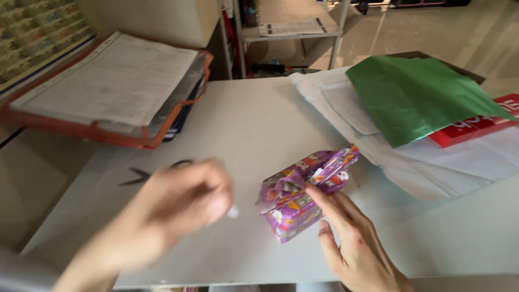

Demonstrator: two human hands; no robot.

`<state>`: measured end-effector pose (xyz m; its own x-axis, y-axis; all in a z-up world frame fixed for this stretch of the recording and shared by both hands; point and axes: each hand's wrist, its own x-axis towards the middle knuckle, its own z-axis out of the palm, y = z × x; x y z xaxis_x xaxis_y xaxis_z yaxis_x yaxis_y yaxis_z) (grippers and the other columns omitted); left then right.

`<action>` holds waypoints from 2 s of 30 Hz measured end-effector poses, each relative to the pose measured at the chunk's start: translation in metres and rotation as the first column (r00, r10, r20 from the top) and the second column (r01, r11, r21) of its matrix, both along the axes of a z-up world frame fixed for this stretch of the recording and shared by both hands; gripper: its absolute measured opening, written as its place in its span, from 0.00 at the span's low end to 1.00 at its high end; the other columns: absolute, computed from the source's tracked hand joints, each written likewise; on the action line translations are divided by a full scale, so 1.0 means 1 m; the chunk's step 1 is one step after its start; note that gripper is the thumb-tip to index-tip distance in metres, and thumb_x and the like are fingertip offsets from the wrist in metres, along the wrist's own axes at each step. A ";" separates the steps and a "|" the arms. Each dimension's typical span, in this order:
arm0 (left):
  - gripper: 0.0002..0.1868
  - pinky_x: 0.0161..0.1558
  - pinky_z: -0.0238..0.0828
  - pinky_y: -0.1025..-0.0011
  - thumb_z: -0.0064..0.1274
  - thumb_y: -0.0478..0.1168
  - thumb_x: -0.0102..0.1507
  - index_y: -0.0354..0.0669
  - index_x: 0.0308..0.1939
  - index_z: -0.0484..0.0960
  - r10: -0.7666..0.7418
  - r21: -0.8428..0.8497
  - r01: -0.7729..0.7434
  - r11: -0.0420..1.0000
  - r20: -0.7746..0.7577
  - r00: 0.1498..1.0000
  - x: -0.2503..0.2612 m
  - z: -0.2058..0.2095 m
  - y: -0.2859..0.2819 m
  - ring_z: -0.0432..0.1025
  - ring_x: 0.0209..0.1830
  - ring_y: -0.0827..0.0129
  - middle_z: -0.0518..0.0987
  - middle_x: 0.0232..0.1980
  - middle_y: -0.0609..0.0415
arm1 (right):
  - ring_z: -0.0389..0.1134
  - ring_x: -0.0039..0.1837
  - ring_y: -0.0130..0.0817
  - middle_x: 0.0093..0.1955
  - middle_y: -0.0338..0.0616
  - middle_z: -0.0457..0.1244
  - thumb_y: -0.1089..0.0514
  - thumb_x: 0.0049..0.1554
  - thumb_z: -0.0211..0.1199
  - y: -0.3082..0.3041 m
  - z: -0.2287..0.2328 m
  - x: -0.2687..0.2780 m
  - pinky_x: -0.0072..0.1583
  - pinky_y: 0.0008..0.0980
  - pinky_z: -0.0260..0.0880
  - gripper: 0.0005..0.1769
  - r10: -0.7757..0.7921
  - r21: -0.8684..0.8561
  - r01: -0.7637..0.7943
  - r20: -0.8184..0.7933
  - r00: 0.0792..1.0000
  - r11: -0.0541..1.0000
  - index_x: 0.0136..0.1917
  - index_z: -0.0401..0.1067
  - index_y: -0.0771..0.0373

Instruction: The person wraps a small box with purple patterned paper, folds the edges, and creates a decorative fan-folded bow on top. Then the person wraps a long red box with green paper, folding and taping the edges to enclose it.

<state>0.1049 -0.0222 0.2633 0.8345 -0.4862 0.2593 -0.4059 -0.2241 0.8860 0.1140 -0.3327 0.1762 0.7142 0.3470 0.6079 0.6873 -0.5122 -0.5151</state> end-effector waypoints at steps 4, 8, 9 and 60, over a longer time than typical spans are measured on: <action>0.14 0.36 0.62 0.75 0.53 0.47 0.69 0.40 0.35 0.79 -0.220 0.169 0.218 0.961 -0.004 0.975 0.087 0.033 -0.056 0.64 0.32 0.77 0.73 0.30 0.63 | 0.61 0.37 0.26 0.45 0.43 0.67 0.68 0.57 0.55 0.005 0.000 0.008 0.38 0.29 0.63 0.17 -0.068 0.222 0.113 -0.201 0.977 0.968 0.59 0.76 0.68; 0.12 0.45 0.73 0.74 0.55 0.45 0.67 0.39 0.38 0.80 -0.470 0.012 0.481 0.877 -0.189 0.862 0.129 0.031 -0.086 0.74 0.39 0.77 0.82 0.37 0.58 | 0.51 0.30 0.19 0.27 0.37 0.57 0.62 0.59 0.63 0.018 -0.005 0.019 0.32 0.25 0.51 0.09 -0.233 0.332 0.288 -0.196 0.953 0.898 0.46 0.82 0.67; 0.12 0.46 0.73 0.73 0.56 0.44 0.68 0.38 0.38 0.80 -0.510 -0.017 0.519 0.855 -0.210 0.834 0.135 0.028 -0.088 0.75 0.39 0.75 0.83 0.38 0.56 | 0.50 0.29 0.19 0.26 0.37 0.57 0.62 0.59 0.65 0.022 -0.005 0.021 0.31 0.26 0.51 0.07 -0.255 0.341 0.311 -0.199 0.946 0.887 0.43 0.80 0.68; 0.08 0.21 0.65 0.76 0.60 0.39 0.60 0.39 0.28 0.82 -0.442 0.434 0.662 0.611 -0.507 0.740 0.174 0.021 -0.130 0.69 0.18 0.78 0.76 0.22 0.60 | 0.65 0.29 0.25 0.38 0.39 0.67 0.53 0.38 0.77 0.025 0.024 0.018 0.31 0.29 0.63 0.29 -0.477 0.125 0.481 -0.065 0.877 0.868 0.54 0.79 0.62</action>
<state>0.2794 -0.1521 0.2843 0.3266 -0.8361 -0.4407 -0.3443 -0.5395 0.7684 0.1315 -0.3076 0.2002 0.7910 -0.1254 0.5988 0.3576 -0.6994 -0.6189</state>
